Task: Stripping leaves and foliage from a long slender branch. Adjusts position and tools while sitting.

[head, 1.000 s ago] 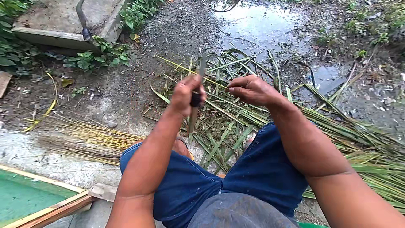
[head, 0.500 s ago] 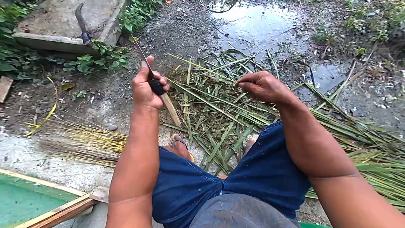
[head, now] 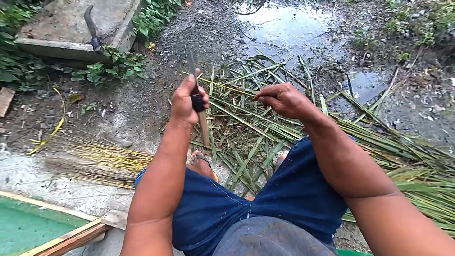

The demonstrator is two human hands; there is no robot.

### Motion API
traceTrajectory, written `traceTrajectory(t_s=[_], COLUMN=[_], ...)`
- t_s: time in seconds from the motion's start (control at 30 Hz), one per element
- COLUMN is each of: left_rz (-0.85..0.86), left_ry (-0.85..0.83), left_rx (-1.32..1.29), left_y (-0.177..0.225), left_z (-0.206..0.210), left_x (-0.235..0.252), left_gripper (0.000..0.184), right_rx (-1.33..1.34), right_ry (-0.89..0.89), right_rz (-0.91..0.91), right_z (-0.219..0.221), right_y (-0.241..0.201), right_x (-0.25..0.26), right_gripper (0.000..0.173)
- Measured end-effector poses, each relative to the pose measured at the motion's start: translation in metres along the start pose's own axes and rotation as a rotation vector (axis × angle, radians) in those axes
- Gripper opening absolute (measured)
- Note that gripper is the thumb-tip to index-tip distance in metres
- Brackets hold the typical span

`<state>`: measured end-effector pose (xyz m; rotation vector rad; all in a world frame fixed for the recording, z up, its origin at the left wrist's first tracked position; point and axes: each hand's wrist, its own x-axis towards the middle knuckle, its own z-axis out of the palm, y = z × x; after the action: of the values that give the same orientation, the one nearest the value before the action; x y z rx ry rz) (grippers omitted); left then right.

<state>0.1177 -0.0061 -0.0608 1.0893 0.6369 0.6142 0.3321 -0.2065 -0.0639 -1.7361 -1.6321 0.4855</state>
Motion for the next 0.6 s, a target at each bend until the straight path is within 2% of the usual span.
traceTrajectory(t_s=[0.07, 0.2, 0.27, 0.4, 0.6], left_rz=[0.009, -0.178, -0.213, -0.047, -0.006], left_ry=[0.009, -0.221, -0.265, -0.128, -0.009], left_rx=[-0.002, 0.129, 0.114, 0.029, 0.044], left_y=[0.003, -0.028, -0.033, -0.009, 0.000], left_z=[0.003, 0.041, 0.042, 0.008, -0.004], left_x=[-0.003, -0.029, -0.028, -0.006, 0.001], left_gripper=[0.035, 0.036, 0.037, 0.034, 0.033], right_rx=[-0.014, -0.007, 0.003, 0.031, 0.037], right_ry=[0.021, 0.072, 0.067, 0.020, -0.004], right_rz=[0.004, 0.008, -0.023, -0.045, -0.051], right_z=[0.001, 0.010, 0.009, 0.003, -0.004], right_y=[0.001, -0.003, -0.002, 0.002, -0.002], right_x=[0.001, 0.005, 0.006, 0.003, 0.002], right_gripper=[0.024, 0.023, 0.023, 0.024, 0.023])
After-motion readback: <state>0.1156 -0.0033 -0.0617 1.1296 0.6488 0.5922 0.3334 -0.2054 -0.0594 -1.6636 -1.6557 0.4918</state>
